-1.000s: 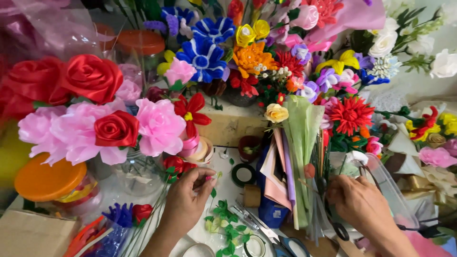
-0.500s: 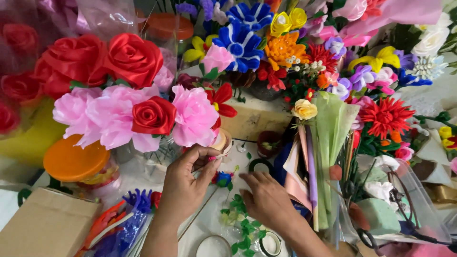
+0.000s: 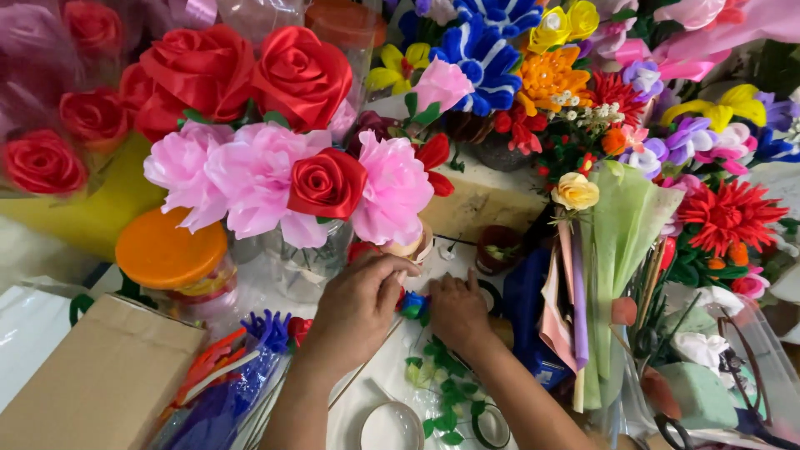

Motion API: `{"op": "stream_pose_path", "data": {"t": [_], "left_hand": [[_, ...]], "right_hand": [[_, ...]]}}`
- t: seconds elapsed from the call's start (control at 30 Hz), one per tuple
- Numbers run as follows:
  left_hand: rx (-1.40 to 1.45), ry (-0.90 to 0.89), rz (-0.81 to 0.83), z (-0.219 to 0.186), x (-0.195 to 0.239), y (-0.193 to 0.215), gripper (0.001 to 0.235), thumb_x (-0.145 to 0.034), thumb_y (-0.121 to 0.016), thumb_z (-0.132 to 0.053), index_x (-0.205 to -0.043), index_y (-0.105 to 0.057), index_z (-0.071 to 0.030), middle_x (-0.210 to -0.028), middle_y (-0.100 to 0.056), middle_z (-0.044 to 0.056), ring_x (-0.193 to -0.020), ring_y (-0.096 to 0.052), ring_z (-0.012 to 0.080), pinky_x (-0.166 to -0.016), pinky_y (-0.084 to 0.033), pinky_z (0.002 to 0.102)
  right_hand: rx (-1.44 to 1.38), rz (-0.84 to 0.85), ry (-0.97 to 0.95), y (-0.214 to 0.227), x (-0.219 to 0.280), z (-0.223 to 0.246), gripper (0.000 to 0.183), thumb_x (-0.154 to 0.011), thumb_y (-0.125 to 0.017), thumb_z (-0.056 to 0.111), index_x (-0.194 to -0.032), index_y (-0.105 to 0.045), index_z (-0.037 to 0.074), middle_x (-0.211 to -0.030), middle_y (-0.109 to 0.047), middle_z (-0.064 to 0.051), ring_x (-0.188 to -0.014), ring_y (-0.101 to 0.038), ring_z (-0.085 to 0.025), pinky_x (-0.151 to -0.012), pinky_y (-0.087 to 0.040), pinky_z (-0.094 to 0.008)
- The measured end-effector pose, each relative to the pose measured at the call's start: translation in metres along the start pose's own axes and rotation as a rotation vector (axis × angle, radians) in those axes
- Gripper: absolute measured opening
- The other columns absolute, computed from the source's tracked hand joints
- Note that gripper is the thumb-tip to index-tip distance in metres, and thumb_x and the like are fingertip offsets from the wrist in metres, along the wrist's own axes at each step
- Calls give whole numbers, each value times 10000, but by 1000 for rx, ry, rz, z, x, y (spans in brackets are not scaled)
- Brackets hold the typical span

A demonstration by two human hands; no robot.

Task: Assembling artificial flowers by meticulously attaching small green leaf components to a floral base using adhesive or tape.

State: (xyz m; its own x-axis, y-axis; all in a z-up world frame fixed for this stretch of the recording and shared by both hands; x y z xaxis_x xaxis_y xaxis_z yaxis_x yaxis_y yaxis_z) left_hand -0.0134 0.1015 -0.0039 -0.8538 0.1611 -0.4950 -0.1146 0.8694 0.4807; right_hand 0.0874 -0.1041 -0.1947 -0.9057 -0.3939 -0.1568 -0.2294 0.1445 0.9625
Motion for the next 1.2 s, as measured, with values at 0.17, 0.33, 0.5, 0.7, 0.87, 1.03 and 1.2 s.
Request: {"op": "stream_pose_path", "data": {"t": [0.17,0.33,0.5,0.7,0.87,1.03,1.2], "left_hand": [[-372,250,230,54,-4,-63,255,-953,-649,-318,-1150,-677,-158,-1132,-617,108,-988,-692,379,-852,-581,507],[-515,290,437,93,3,-107,695,-704,-942,-273,-1276,-612,-57,-1233,-550,183,-1152,-619,416,-953,-547,543],[-764,130,360,128,12,-128,299,-899,-555,56,-1148,-675,-59,-1183,-574,235,-1006,-604,398,-777,-549,470],[-650,253,279,131,3,-110,416,-841,-707,20,-1241,-643,-75,-1230,-583,220,-1056,-616,381,-793,-572,467],[-661,274,243,139,4,-114,364,-876,-667,-15,-1222,-649,-127,-1204,-584,183,-1048,-609,371,-747,-573,483],[-613,284,266,138,4,-113,341,-906,-554,48,-1201,-637,-101,-1189,-568,192,-1063,-603,394,-754,-562,505],[-525,332,367,127,2,-103,506,-824,-798,-120,-1304,-641,-102,-1276,-563,208,-1163,-625,379,-842,-582,494]], "right_hand": [[138,324,85,5,7,8,477,-1013,-418,255,-1458,-505,108,-1454,-546,-171,-1290,-589,-274,-1237,-144,-579],[43,143,121,-7,24,5,456,-998,-510,263,-1399,-579,57,-1372,-588,-194,-1178,-662,-292,-1206,-218,-576],[-180,131,148,12,38,9,641,-732,-583,64,-1373,-570,54,-1338,-606,-195,-1257,-574,-317,-1253,-137,-581],[-267,122,326,34,66,27,721,-661,-575,22,-1371,-629,132,-1368,-589,-165,-1251,-573,-375,-1201,-254,-580],[-329,289,213,90,80,32,551,-815,-507,21,-1310,-649,217,-1171,-674,-64,-1167,-512,-440,-981,-284,-798],[-534,97,-66,89,32,4,356,-954,-514,170,-1244,-717,198,-1206,-703,-42,-937,-740,-340,-727,-600,-565],[-925,128,-606,24,-43,-39,663,-964,-594,375,-1590,-420,246,-1519,-466,-167,-1446,-462,-333,-1151,-423,-491]]}}
Point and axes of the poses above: each hand's wrist, its own x-axis away from the middle knuckle, its own y-axis out of the back of the hand, z = x × y, the point moved 2 cm from there along -x, towards the middle knuckle
